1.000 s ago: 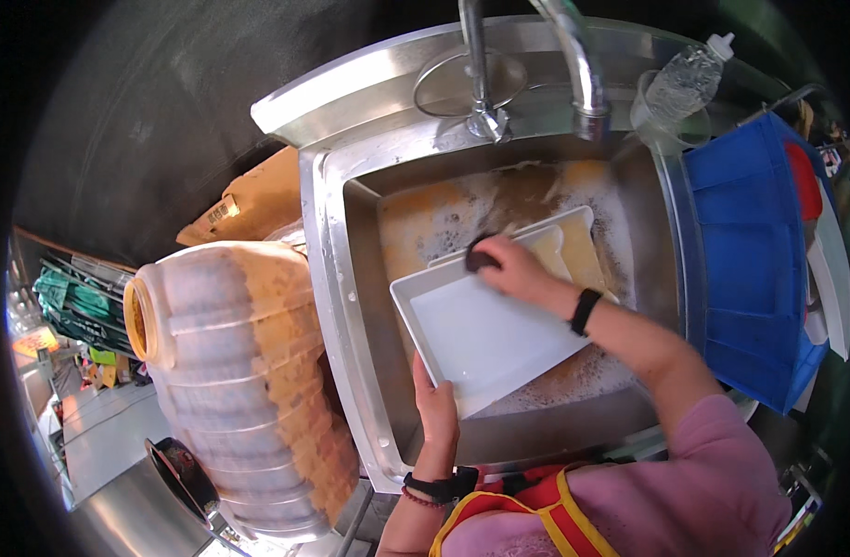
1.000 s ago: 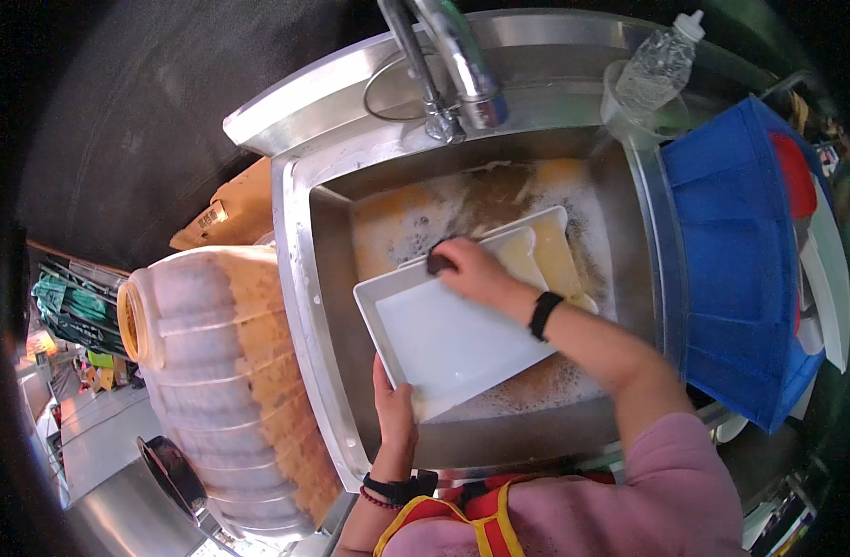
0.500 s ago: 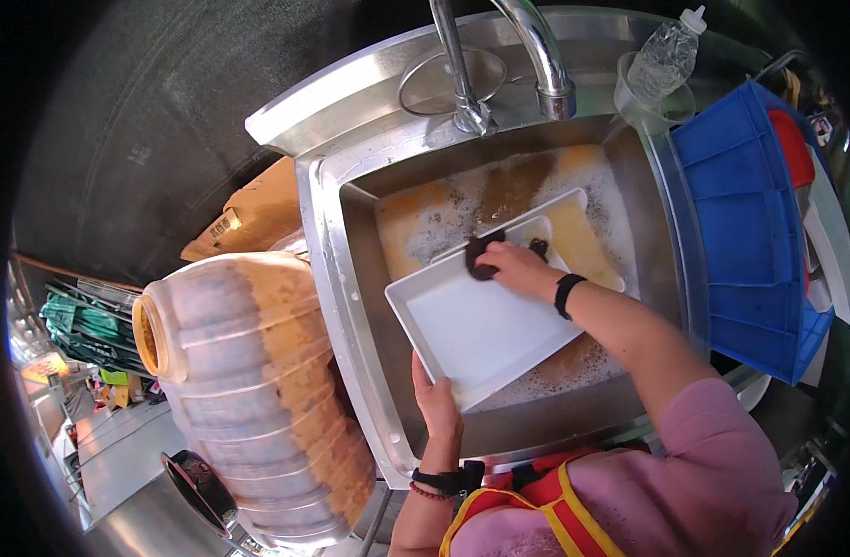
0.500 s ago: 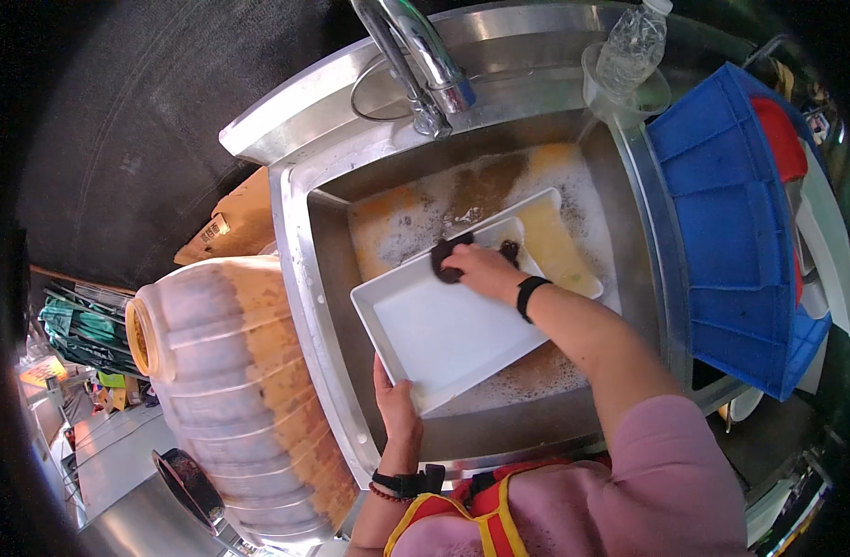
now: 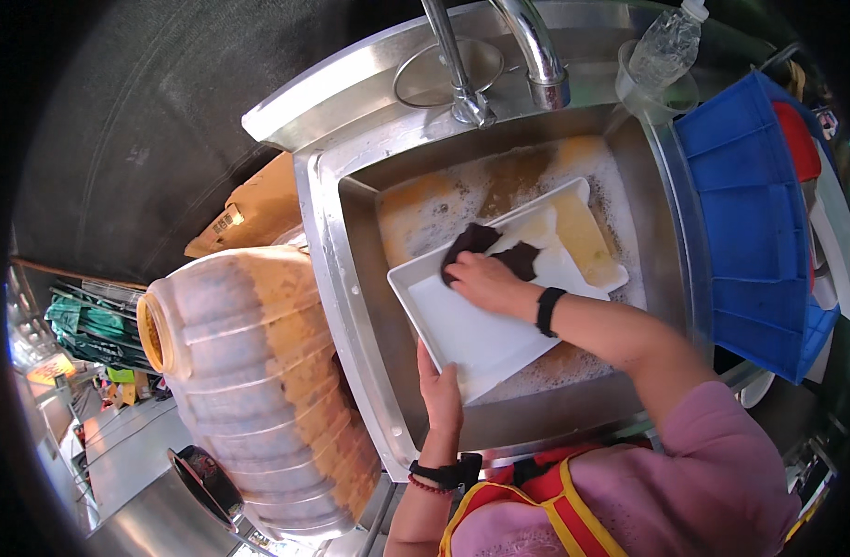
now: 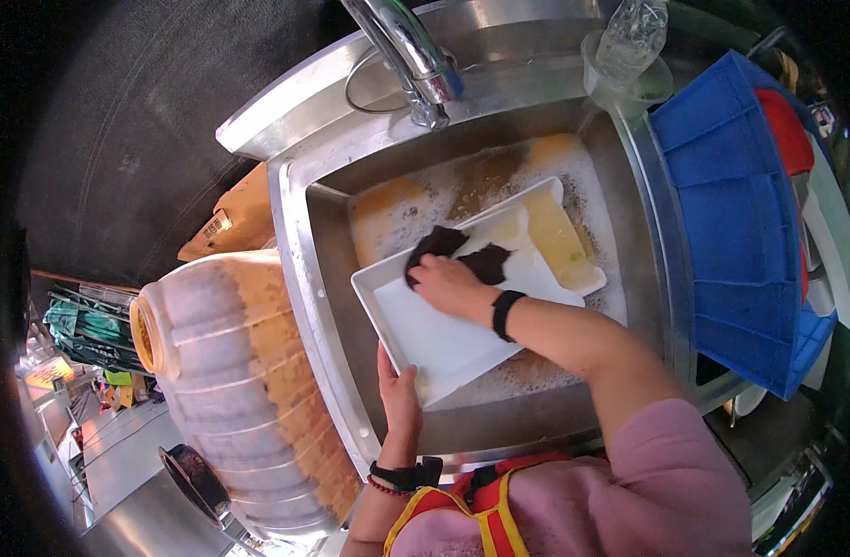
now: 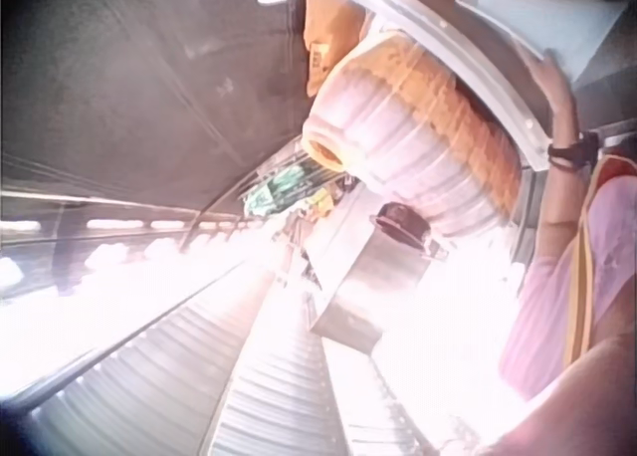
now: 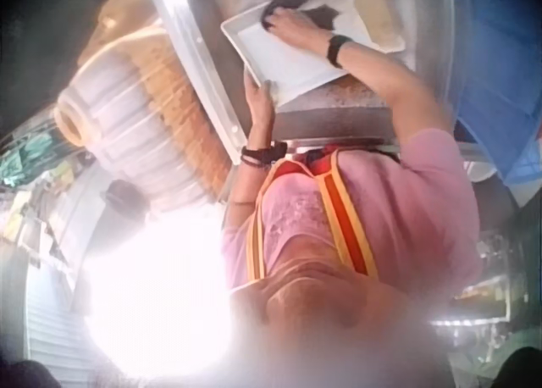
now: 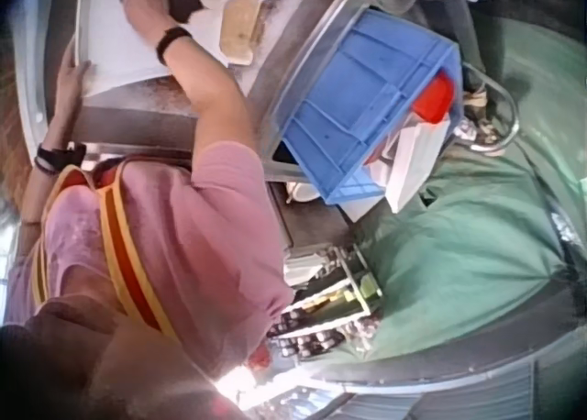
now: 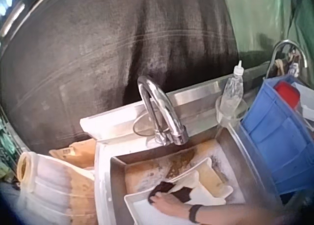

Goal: The person washes a white rectangular tray in a stainless steel sink using a dark sponge and soapy water, scrubbing both the interior and exterior surfaces before rinsing it under the faucet.

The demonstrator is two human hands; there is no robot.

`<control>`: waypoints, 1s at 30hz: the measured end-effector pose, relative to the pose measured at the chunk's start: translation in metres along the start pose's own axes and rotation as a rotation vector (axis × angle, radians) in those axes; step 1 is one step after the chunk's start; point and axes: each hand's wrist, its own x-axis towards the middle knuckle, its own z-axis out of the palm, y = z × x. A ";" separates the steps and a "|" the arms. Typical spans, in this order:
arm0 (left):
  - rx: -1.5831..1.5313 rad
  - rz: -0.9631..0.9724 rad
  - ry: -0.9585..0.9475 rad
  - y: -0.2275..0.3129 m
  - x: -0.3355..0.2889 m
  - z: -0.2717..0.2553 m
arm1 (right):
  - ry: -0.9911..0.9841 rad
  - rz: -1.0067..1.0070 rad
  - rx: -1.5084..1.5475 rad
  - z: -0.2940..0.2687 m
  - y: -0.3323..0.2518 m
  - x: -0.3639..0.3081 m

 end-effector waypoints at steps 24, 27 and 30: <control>-0.128 -0.038 0.114 -0.002 -0.002 -0.001 | -0.478 0.158 -0.076 -0.047 0.028 -0.086; -0.148 -0.050 0.074 0.006 -0.006 0.008 | -0.097 0.225 0.007 -0.025 0.029 -0.075; -0.086 -0.008 0.003 0.006 -0.004 0.004 | -0.066 0.111 -0.094 -0.015 0.010 -0.041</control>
